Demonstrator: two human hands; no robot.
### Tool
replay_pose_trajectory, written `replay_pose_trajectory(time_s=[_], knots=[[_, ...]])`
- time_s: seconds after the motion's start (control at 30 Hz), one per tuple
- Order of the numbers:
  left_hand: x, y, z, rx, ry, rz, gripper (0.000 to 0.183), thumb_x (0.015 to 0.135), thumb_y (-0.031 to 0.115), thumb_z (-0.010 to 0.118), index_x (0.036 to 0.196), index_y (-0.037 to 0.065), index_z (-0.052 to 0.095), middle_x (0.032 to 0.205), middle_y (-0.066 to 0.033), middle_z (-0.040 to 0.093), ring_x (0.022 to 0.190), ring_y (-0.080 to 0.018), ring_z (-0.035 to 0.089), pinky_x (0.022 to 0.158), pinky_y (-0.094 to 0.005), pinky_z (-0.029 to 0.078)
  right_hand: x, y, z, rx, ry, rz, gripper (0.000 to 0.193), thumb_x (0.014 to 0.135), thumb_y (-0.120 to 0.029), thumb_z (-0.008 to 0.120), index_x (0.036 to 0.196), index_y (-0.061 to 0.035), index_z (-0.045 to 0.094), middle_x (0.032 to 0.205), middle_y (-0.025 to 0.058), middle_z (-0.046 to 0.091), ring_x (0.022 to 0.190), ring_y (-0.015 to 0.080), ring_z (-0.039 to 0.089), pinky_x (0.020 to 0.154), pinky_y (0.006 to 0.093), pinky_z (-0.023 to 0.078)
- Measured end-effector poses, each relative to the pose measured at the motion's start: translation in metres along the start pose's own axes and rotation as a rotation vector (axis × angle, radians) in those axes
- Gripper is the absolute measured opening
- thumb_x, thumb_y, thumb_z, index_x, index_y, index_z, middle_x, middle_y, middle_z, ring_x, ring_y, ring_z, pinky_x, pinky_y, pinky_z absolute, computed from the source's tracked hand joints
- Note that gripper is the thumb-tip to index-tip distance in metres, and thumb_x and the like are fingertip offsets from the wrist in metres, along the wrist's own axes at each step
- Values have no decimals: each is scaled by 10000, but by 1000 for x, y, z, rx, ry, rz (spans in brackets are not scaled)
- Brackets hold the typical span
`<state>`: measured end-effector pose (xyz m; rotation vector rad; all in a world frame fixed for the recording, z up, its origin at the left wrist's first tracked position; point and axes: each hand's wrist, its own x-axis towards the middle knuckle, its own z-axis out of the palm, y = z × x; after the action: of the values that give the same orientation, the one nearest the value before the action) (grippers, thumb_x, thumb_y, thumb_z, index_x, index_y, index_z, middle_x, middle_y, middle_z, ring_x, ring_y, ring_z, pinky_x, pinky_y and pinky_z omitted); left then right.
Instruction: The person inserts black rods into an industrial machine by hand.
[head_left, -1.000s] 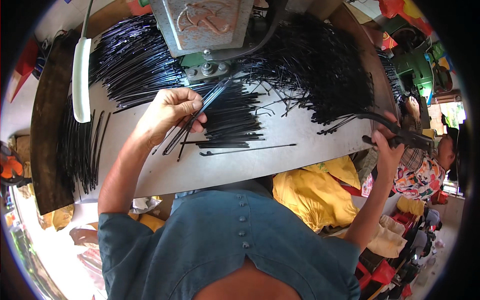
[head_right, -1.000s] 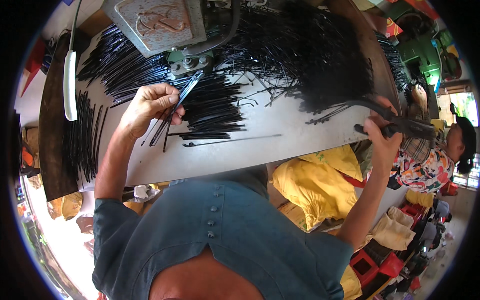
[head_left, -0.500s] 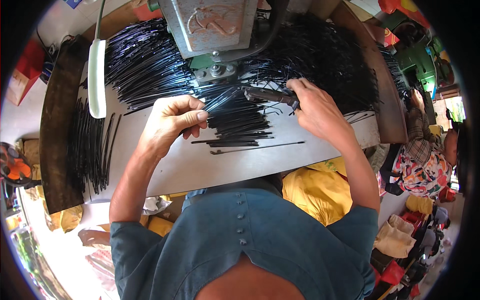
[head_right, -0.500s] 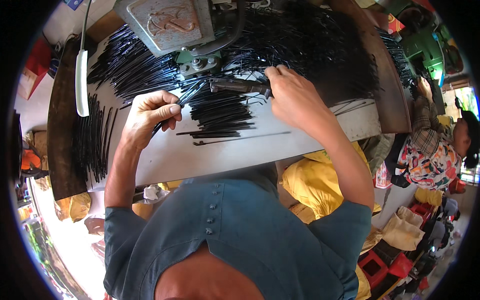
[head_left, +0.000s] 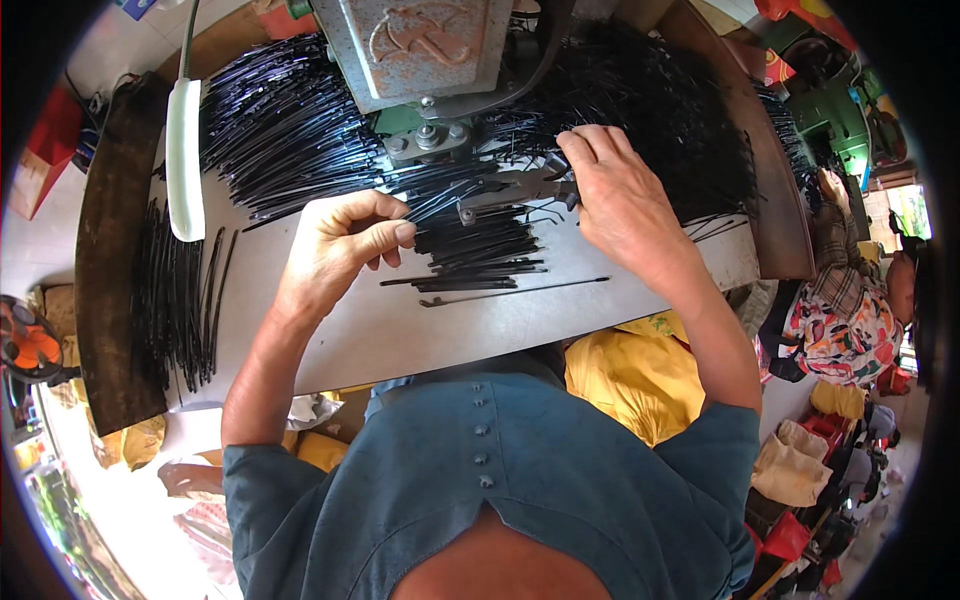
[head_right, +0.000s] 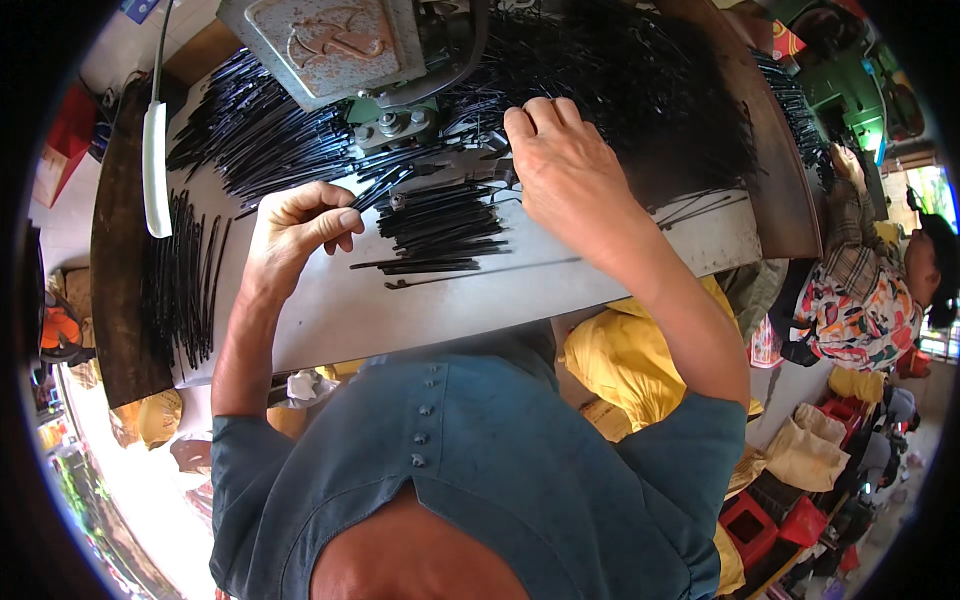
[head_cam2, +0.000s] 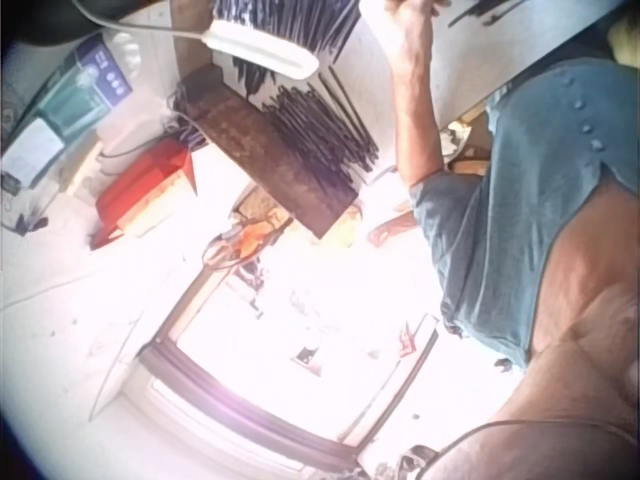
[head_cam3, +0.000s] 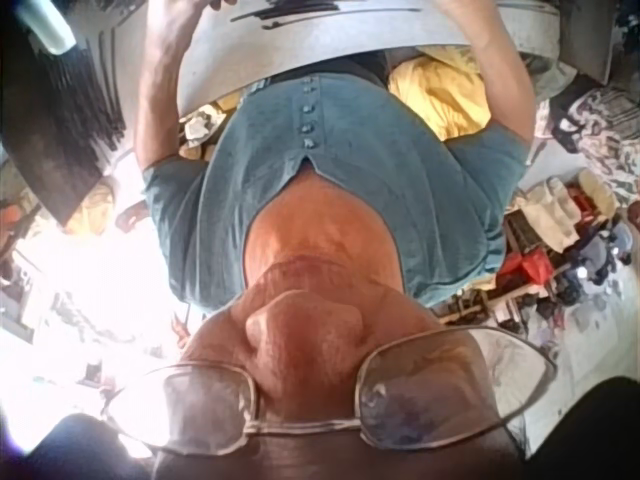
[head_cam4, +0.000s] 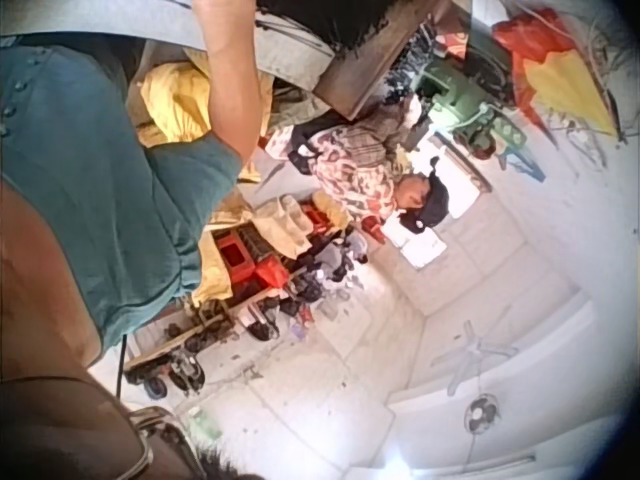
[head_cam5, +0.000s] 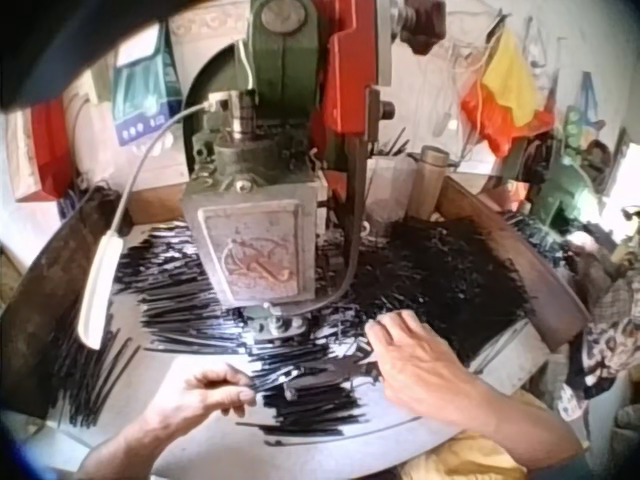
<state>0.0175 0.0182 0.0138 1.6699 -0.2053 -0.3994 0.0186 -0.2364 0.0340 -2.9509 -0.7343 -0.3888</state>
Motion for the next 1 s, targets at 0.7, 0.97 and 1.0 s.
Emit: replay_pose_trajectory(time_s=[0.7,0.97,1.0], knots=[[-1,-4,-1,32,34,70,172,727,138,636,823,3,592,662,-26,584,562,-71,542,483,-175,389,3,1,-2,-48,16,-20,185,626,21,511,807,6,477,836,116,486,832,250,467,740,339,420],[-5,-1,1,53,55,209,117,738,61,608,805,-29,575,683,-41,567,576,-79,525,520,-188,426,9,7,1,-145,127,-114,180,618,-5,516,790,-5,464,767,112,502,795,245,487,716,345,411],[-5,-1,1,47,63,231,107,738,49,605,798,-32,573,685,-43,562,579,-80,521,527,-192,432,9,8,2,-77,93,-119,181,614,-10,516,786,-5,459,760,117,503,781,250,491,709,342,413]])
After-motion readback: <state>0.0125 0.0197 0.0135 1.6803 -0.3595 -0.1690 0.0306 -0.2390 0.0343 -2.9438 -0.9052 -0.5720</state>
